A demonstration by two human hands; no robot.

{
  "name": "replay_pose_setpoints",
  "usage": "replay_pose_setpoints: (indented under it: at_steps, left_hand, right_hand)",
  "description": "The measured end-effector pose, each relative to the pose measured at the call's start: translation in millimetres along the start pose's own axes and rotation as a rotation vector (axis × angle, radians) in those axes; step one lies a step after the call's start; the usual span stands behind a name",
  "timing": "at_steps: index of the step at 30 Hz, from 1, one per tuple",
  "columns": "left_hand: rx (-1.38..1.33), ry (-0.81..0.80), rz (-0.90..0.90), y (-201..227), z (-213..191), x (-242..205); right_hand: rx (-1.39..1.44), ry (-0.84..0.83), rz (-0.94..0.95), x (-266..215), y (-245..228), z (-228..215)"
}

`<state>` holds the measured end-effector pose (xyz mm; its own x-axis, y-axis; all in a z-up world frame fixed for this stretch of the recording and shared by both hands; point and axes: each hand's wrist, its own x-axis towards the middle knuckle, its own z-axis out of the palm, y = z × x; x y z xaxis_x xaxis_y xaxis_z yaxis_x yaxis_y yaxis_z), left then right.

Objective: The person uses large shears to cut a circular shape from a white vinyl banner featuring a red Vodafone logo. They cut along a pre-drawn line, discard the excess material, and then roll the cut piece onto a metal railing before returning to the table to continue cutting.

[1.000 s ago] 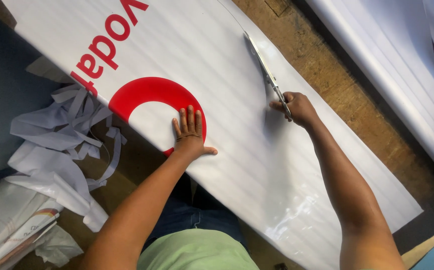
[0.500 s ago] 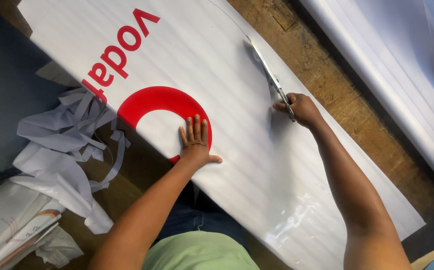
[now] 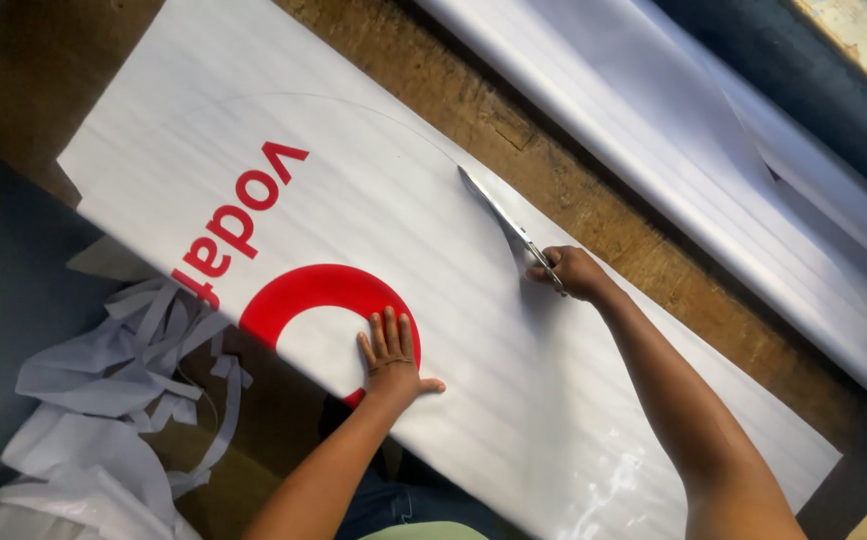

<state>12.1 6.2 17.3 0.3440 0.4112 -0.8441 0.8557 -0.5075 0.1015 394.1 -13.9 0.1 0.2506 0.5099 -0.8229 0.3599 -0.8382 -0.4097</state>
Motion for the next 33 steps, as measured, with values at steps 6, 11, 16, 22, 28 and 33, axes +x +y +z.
replay_pose_setpoints:
  at_steps: [6, 11, 16, 22, 28, 33]
  left_hand:
    - [0.005, 0.028, 0.061, -3, 3, 0]
    - [0.1, -0.055, 0.055, 1, -23, -9]
    - [0.082, 0.326, 0.289, -45, -29, 13]
    - [-0.286, 0.966, 0.315, -158, -154, 103]
    - [-0.278, 0.967, -0.045, -247, -230, 172]
    - [-0.214, 1.06, -0.085, -268, -218, 189]
  right_hand:
    - [0.069, 0.002, 0.032, 2, -4, 0]
    - [0.055, 0.006, 0.052, -3, -6, 1]
    - [0.017, -0.012, 0.081, -8, -13, 1]
    - [0.053, 0.063, 0.226, 3, 1, 10]
    - [0.089, 0.05, 0.26, 13, 12, 11]
    - [0.062, 0.042, 0.254, 11, 12, 10]
